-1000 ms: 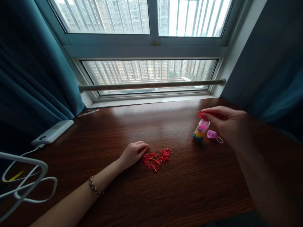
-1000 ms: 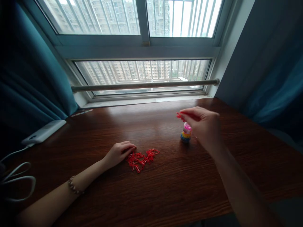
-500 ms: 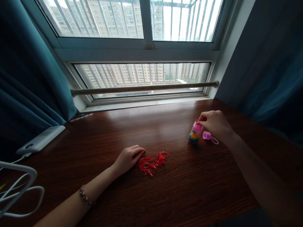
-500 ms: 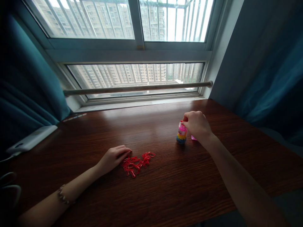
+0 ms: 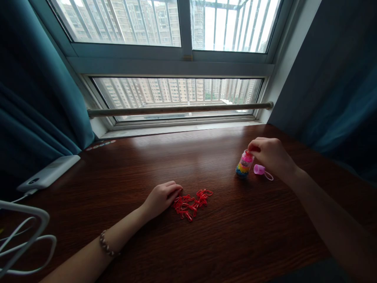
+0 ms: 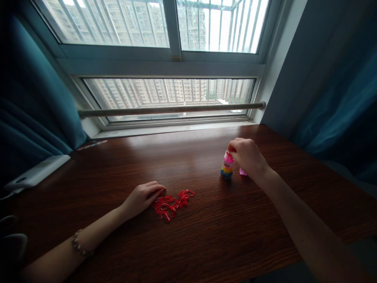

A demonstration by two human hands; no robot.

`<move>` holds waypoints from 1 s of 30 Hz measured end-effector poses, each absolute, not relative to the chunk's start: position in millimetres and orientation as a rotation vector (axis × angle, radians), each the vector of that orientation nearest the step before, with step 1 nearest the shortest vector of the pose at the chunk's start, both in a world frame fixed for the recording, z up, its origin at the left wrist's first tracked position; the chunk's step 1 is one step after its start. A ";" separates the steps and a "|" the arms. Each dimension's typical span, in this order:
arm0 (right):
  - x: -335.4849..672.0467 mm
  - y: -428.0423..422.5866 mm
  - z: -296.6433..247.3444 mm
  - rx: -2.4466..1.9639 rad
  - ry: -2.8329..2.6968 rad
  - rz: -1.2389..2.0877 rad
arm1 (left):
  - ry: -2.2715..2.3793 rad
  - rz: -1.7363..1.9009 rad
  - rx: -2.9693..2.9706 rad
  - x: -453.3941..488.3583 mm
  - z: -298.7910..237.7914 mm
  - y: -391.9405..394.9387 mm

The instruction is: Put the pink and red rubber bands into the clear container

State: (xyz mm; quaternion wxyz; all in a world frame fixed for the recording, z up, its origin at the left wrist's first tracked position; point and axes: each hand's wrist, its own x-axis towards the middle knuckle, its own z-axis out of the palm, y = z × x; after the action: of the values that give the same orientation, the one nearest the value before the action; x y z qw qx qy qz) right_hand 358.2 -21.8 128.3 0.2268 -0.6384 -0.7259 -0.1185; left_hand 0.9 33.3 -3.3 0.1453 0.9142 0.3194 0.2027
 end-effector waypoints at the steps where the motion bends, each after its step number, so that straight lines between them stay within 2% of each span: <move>1: 358.0 -22.0 127.3 -1.748 -2.017 -0.317 | 0.918 0.580 2.636 1.0 -3.1 33.2; 10: 364.8 -32.0 126.6 -1.724 -2.090 -0.328 | 0.934 0.553 2.649 1.5 -3.3 32.5; 16: 375.4 -26.7 105.4 -1.767 -2.225 -0.418 | 0.930 0.564 2.651 1.5 -1.7 31.9; 21: 373.0 -13.2 94.4 -1.816 -2.345 -0.258 | 0.920 0.576 2.664 1.8 -1.1 31.2; 30: 363.1 -22.9 107.4 -1.717 -2.343 0.066 | 0.909 0.576 2.663 1.6 -1.2 28.6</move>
State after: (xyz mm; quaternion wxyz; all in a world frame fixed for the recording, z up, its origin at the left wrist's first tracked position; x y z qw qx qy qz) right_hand 363.1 -22.9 107.4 0.1178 -0.5868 -0.8008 0.0226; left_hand 1.6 28.6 -1.2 0.1341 0.9187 0.3138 0.1989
